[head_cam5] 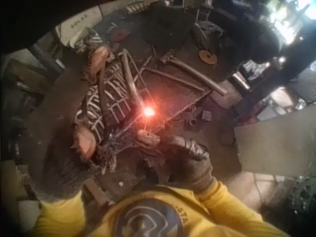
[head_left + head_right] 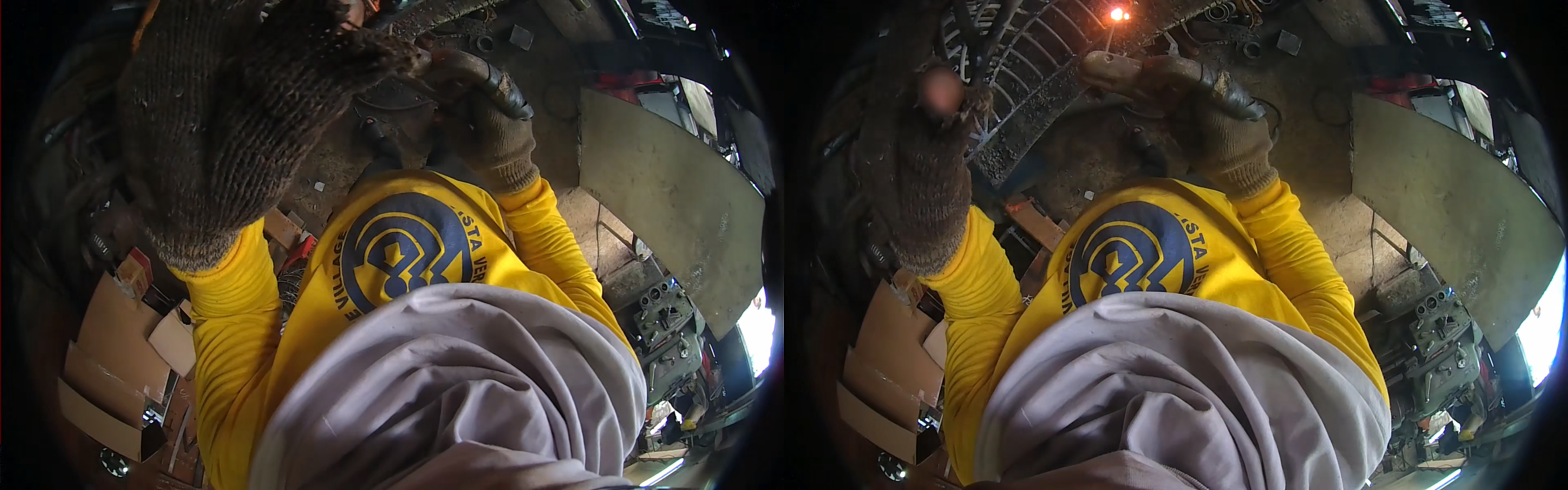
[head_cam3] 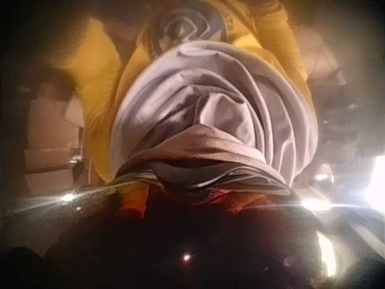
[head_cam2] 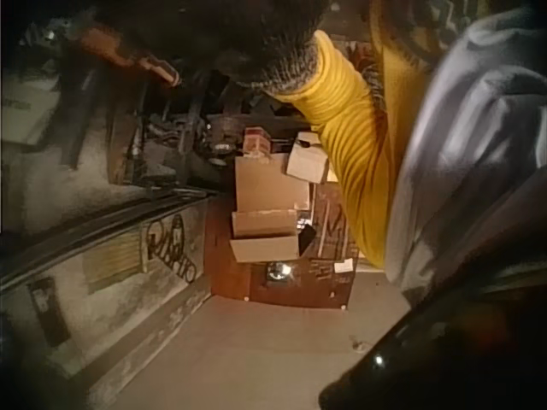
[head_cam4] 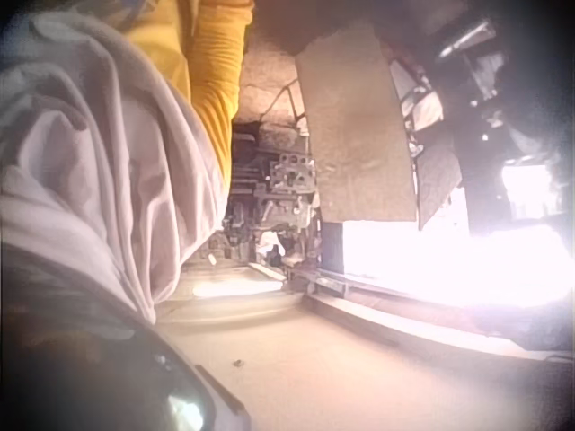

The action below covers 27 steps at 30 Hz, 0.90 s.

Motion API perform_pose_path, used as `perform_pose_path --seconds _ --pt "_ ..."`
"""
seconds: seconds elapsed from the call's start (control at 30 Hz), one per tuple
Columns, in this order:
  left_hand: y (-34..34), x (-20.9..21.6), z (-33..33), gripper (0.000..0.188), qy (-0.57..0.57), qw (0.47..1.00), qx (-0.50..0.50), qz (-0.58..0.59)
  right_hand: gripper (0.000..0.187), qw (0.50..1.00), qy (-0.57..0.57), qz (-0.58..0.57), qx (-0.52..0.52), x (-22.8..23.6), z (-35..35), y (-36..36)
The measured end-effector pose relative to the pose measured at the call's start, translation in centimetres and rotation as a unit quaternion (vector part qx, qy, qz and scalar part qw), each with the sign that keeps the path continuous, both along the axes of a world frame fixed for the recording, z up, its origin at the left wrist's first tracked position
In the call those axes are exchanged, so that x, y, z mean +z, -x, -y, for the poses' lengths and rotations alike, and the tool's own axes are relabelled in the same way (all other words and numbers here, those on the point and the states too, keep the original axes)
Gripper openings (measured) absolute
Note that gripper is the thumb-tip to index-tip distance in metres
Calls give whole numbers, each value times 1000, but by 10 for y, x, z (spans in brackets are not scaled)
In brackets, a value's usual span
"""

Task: The person welds metal rods together to construct a curved metal structure. They hold the metal pieces in place with one gloved hand and use a welding electrode holder with the other to fuse the joints.

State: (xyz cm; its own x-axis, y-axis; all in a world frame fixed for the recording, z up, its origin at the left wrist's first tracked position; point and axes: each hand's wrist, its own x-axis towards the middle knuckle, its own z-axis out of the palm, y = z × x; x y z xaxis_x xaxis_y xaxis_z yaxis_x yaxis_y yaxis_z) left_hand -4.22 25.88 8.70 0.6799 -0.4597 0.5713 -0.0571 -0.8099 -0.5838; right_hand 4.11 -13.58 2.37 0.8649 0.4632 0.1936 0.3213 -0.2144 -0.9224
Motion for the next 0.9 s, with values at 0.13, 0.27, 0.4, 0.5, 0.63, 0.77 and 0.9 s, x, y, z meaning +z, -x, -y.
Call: perform_pose_path --seconds 0.13,0.27,0.4,0.5,0.63,0.77,0.9 --pt "0 0 -1 46 -1 1000 2 0 47 966 137 220 -18 -2 -1 -6" --pt "2 0 -2 46 -1 1000 4 -1 46 945 231 230 -38 -18 6 2" --pt "2 0 -2 47 -4 1000 7 -1 50 953 219 204 -47 -10 3 -1" --pt "2 0 -3 47 -4 1000 7 -1 49 928 233 281 -72 -33 10 6" --pt "3 0 -4 47 -6 1000 9 -6 37 968 101 223 -58 -19 7 -5" --pt "0 5 -2 48 -11 1000 8 -4 33 990 -71 72 -97 -36 14 -10" --pt "-8 10 -3 48 -15 1000 3 6 38 991 -6 -30 -134 -61 39 -5"
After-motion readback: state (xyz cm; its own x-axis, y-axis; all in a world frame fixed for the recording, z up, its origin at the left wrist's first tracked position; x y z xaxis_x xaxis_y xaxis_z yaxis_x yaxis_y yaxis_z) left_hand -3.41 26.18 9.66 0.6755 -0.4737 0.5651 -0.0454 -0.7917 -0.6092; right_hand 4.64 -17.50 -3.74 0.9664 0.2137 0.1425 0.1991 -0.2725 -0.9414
